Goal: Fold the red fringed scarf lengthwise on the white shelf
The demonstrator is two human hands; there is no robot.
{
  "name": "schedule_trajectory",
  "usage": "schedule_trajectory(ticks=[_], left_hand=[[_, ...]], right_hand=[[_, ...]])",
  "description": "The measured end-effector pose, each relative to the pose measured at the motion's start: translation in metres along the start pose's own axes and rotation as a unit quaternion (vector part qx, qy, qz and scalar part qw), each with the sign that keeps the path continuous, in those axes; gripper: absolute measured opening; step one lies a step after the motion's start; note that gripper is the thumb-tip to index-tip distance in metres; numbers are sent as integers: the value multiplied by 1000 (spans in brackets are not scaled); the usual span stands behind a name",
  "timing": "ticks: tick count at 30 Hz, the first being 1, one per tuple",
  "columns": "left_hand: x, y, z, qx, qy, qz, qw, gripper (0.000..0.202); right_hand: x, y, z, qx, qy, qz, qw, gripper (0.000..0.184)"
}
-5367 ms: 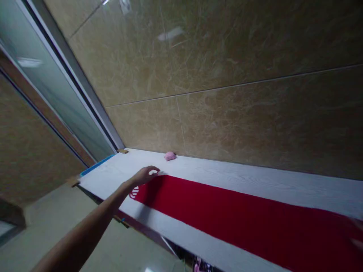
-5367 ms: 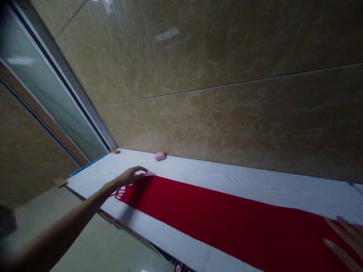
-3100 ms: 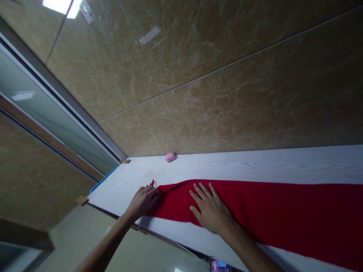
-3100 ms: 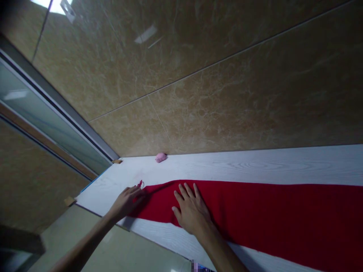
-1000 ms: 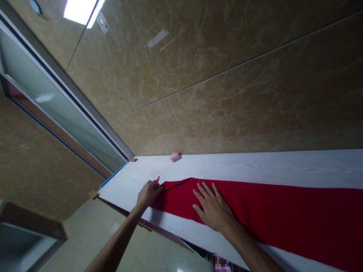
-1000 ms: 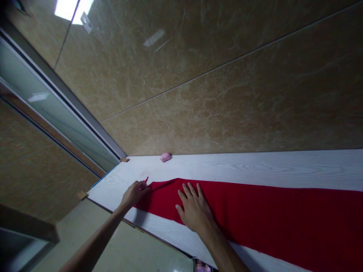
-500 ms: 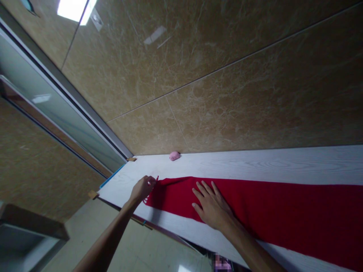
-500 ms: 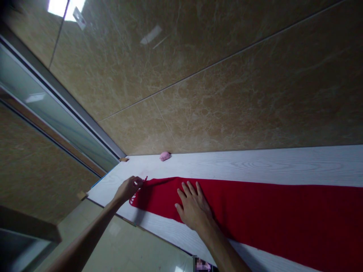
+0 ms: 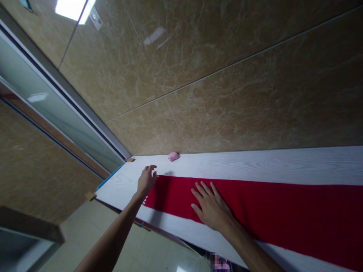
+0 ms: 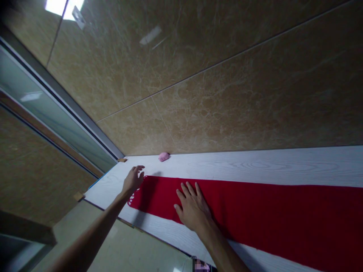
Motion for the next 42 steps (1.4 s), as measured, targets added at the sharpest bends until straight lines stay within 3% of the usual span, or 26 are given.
schedule_trajectory(ticks=[3,6,8,10,18,22,26,31,35,39,42], left_hand=[[23,23,29,14,89,-17,996,41],[49,51,50,37,186,-104,976,51],[56,64,49,47,186,-170,966,58],[52,70,37,44,144,-202,968,60],[15,49,-41,27,-17,-150,988,56],[5,37,-60,48,-53,-101,992,51],[-13,31,-49,82,9,-127,988,43],[-44,38,-13,94,96,-253,958,51],[-65,42,3,60,104,-358,926,33],[-72,35,-1,64,93,-387,915,34],[-69,27,-19,79,63,-373,922,36]], right_hand=[[-1,1,1,-1,-1,-2,1000,61],[-1,1,0,2,-1,-6,1000,61],[-1,0,0,5,1,-7,1000,61],[-1,0,0,7,2,-7,1000,61],[0,2,1,15,-7,-5,1000,61],[1,1,0,15,-5,-8,1000,61],[1,0,-1,15,-2,-14,1000,61],[1,-1,-2,19,0,-16,1000,61],[2,-3,-3,18,1,-15,1000,61],[3,-3,-3,17,-1,-14,1000,61],[3,-3,-3,16,0,-12,1000,61]])
Point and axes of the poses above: each hand's wrist, its own x-axis away from the middle knuckle, its own y-axis out of the palm, z = x × y, the point moved 4 cm from there along -x, towards the middle knuckle, and after that the axes turned 5 degrees about -y, right-handed, at the moved point
